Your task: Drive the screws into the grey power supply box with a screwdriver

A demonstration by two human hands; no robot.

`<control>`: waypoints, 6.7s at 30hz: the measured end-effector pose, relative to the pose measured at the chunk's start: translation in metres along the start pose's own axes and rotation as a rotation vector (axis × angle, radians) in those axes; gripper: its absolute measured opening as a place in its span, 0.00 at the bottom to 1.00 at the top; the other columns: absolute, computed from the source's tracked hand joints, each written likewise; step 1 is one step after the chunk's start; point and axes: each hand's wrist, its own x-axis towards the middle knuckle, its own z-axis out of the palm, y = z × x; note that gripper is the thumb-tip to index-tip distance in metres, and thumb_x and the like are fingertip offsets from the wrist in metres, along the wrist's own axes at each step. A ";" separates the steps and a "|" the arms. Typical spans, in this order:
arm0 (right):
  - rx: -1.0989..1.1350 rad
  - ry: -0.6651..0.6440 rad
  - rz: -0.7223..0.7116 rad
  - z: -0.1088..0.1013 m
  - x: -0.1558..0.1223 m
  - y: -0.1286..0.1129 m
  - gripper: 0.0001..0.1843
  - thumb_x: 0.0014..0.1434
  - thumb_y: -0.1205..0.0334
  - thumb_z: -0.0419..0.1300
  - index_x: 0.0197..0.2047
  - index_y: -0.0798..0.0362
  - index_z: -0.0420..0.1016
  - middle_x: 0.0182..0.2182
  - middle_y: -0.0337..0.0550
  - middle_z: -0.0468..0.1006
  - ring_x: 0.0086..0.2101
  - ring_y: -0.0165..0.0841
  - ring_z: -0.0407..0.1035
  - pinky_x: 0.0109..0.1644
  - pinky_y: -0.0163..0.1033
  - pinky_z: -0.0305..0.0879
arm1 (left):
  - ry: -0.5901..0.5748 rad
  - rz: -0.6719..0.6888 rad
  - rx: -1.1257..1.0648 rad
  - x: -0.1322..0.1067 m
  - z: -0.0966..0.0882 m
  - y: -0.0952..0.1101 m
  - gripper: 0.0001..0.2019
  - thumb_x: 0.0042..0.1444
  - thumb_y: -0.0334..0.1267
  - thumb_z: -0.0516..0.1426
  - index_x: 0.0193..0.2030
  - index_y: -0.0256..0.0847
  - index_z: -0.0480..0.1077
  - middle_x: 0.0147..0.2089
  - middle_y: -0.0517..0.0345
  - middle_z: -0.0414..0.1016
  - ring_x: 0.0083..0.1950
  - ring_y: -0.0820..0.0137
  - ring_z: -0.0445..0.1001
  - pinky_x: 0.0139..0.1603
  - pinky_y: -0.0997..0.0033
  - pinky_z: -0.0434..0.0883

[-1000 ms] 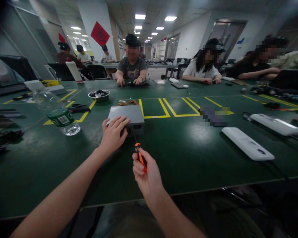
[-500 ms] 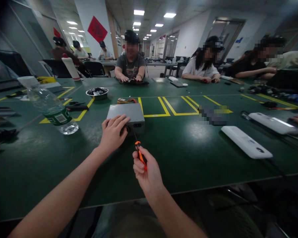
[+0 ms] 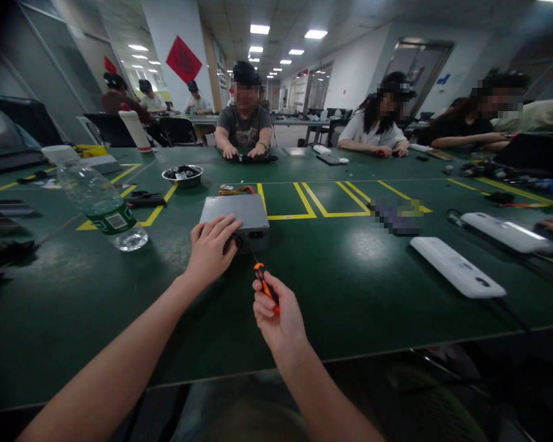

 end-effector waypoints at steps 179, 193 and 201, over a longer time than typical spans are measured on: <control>-0.077 0.045 0.089 -0.012 -0.009 -0.030 0.07 0.61 0.68 0.49 0.37 0.62 0.65 0.22 0.37 0.64 0.17 0.19 0.59 0.13 0.21 0.50 | 0.060 0.013 -0.055 0.003 0.005 0.003 0.10 0.54 0.36 0.52 0.44 0.43 0.65 0.52 0.53 0.70 0.54 0.60 0.63 0.51 0.57 0.56; 0.087 0.106 0.160 -0.001 -0.015 -0.023 0.07 0.63 0.64 0.48 0.37 0.59 0.62 0.26 0.40 0.66 0.19 0.19 0.62 0.15 0.21 0.58 | 0.071 0.013 -0.054 0.004 0.005 0.004 0.10 0.54 0.36 0.52 0.44 0.43 0.65 0.51 0.54 0.70 0.54 0.61 0.63 0.51 0.58 0.56; 0.017 0.087 0.131 0.005 -0.016 -0.019 0.09 0.63 0.64 0.46 0.40 0.61 0.63 0.24 0.38 0.63 0.17 0.19 0.59 0.12 0.21 0.51 | 0.068 0.003 -0.064 0.003 0.006 0.004 0.10 0.54 0.36 0.52 0.44 0.44 0.65 0.52 0.54 0.70 0.54 0.61 0.63 0.51 0.57 0.56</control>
